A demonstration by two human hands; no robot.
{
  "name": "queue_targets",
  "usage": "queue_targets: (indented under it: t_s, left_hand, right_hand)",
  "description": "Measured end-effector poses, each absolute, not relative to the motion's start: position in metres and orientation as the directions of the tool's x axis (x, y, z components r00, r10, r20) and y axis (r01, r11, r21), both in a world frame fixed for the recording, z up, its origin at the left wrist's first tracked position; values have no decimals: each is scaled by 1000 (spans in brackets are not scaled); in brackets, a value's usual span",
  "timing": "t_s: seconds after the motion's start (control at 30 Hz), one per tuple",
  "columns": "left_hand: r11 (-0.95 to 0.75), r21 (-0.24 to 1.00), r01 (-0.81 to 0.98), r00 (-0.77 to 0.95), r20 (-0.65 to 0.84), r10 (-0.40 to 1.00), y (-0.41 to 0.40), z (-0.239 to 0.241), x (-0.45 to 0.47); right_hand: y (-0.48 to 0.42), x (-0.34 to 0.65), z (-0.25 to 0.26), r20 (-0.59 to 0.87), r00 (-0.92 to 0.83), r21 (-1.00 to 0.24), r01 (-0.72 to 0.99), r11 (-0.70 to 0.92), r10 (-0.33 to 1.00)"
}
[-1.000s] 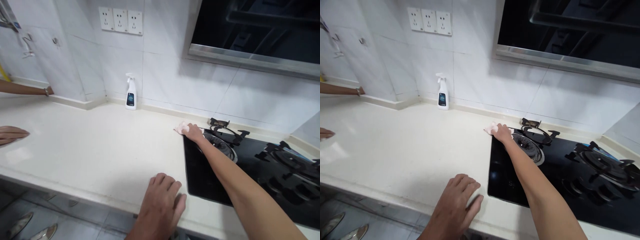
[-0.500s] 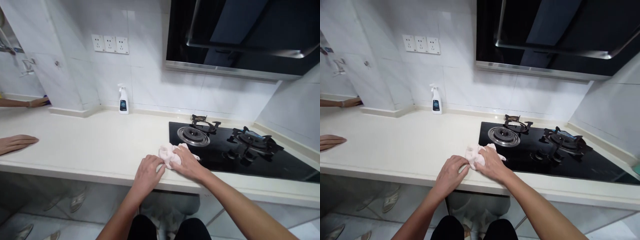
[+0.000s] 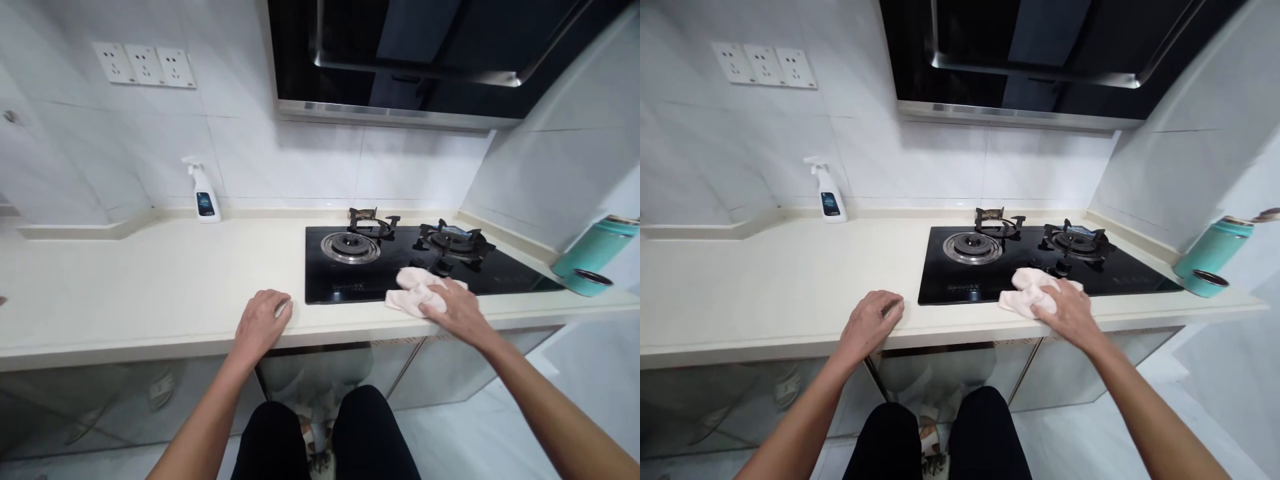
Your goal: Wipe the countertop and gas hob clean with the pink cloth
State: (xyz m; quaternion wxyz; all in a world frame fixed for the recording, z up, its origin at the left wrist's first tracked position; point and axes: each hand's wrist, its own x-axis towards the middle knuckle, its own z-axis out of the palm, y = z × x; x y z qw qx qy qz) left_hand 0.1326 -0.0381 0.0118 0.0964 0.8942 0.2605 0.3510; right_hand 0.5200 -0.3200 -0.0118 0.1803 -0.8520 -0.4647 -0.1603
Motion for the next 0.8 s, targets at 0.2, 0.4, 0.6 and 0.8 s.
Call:
queue_targets:
  t_s: [0.2, 0.4, 0.6, 0.8]
  left_hand:
    - [-789, 481, 381, 587, 534, 609, -38, 15, 135]
    - [-737, 583, 341, 513, 542, 666, -42, 17, 140]
    - [-739, 619, 267, 510, 560, 653, -39, 19, 139]
    - [-454, 889, 64, 566, 342, 750, -20, 28, 126]
  right_hand:
    - [-368, 583, 1, 376, 796, -237, 577, -782, 474]
    - [-318, 507, 0, 429, 722, -244, 671, -700, 543]
    - [-214, 342, 3, 530, 495, -263, 868, -422, 688]
    - [-149, 237, 6, 568, 203, -254, 965, -65, 798]
